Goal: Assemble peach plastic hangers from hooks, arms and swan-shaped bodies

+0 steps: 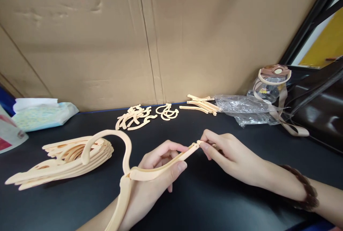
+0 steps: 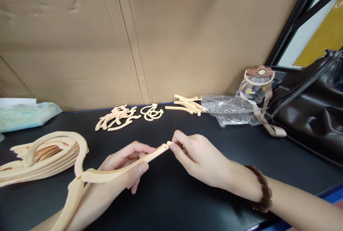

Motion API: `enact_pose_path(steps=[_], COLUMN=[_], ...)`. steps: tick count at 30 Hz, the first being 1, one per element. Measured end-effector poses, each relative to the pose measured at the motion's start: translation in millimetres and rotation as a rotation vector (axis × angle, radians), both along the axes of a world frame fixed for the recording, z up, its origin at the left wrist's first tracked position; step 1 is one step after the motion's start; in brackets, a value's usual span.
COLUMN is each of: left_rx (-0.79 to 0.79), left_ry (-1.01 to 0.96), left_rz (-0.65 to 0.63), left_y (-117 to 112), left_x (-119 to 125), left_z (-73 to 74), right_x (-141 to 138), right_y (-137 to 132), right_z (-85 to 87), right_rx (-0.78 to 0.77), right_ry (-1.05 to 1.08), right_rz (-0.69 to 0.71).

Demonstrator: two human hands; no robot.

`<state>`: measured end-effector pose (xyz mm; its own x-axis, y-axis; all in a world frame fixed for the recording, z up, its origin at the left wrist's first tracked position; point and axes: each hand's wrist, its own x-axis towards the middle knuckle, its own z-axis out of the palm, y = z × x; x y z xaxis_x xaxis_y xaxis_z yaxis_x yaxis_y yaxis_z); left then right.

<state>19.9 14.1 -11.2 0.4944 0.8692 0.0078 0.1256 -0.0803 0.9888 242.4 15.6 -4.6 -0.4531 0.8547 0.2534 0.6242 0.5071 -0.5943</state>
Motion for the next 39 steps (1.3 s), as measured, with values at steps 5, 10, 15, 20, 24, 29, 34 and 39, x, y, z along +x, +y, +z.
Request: enact_pose_path(steps=[5,10,15,20,24,29,34,39], left_rx=[0.02,0.032,-0.023,-0.055,-0.071,-0.038,0.016,-0.009], left_ry=[0.011,0.037,0.031,-0.005,-0.01,-0.028,0.051,0.139], left_rz=[-0.021,-0.02,0.043,0.057,0.012,-0.028,-0.044,-0.113], left_y=[0.5,0.1,-3.7,-9.5,-7.4,-3.3,-3.2,-3.2], left_x=[-2.0,-2.5,3.3,6.3,4.7,3.3,1.1,0.2], left_z=[-1.1,-0.4,3.8,8.3,4.1,-3.3,-4.7,-3.1], right_x=[-0.1,0.7,-1.6,-1.9,-0.1,0.6,4.4,11.3], right_y=[0.5,0.2,-2.5,-1.8,0.4,0.8,2.3,5.7], right_z=[-2.9,-3.8,-2.2,-7.5,-13.5,-17.3,-14.4,-5.1], right_rx=[0.048,0.062,0.102,0.169,0.296,0.437,0.449,0.208], right_ry=[-0.075,-0.091,-0.188,-0.28,-0.349,-0.409,-0.446,-0.444], right_rz=[0.012,0.027,0.034,-0.004,0.017,0.076,0.166,0.291])
